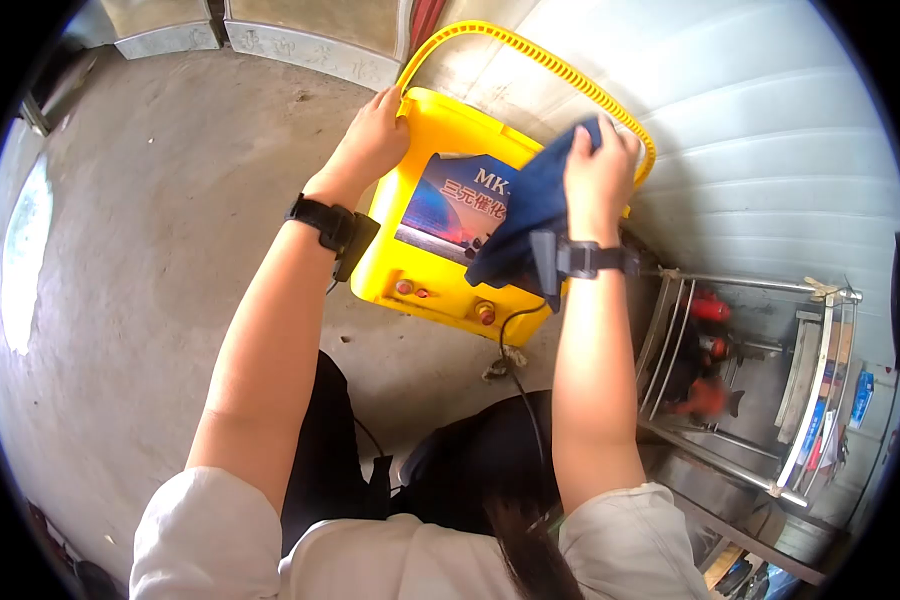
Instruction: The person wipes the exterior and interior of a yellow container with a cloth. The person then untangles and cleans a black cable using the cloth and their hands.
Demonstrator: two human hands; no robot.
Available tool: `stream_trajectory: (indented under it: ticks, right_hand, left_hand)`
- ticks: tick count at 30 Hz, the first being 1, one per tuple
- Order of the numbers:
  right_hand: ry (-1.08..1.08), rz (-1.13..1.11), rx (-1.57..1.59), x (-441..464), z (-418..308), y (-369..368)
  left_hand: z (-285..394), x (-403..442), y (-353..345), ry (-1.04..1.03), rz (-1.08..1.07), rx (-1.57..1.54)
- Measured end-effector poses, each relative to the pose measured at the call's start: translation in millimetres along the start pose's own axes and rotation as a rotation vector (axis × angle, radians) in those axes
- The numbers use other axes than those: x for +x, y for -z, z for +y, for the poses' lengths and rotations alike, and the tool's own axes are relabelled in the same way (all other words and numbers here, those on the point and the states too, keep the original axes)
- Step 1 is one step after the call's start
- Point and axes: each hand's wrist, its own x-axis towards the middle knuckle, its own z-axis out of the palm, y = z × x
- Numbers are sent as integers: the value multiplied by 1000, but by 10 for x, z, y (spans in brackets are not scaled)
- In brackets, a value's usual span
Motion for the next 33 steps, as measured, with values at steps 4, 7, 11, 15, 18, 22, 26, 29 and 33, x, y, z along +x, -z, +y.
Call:
stream_trajectory:
  ticks: [4,7,11,15,18,22,26,29,33]
  right_hand:
    - [75,84,213,-226,-164,253]
    - [382,-1,384,-429,-729,109]
    - [428,-261,205,-548,-1170,-214]
    - [252,-328,118,-507,-1153,-266]
    - [181,-289,50,-498,-1060,0]
    - [241,-235,8,-450,-1049,-69]
    - [446,-193,85,-419,-1236,-351]
    - [420,-194,92,-422,-1174,-421]
    - [335,-83,64,-534,-932,-169]
  left_hand:
    - [203,0,142,352,-277,-189]
    - [-191,101,-3,240,-235,-260]
    - [-157,92,106,265,-298,-411]
    - [6,-54,289,230,-377,-260]
    - [114,-156,268,160,-423,-52]
    - [234,-163,286,170,-416,49]
    - [227,-169,294,157,-411,-10]
    - [26,-191,222,75,-352,-15]
    - [-60,-234,121,0,-246,11]
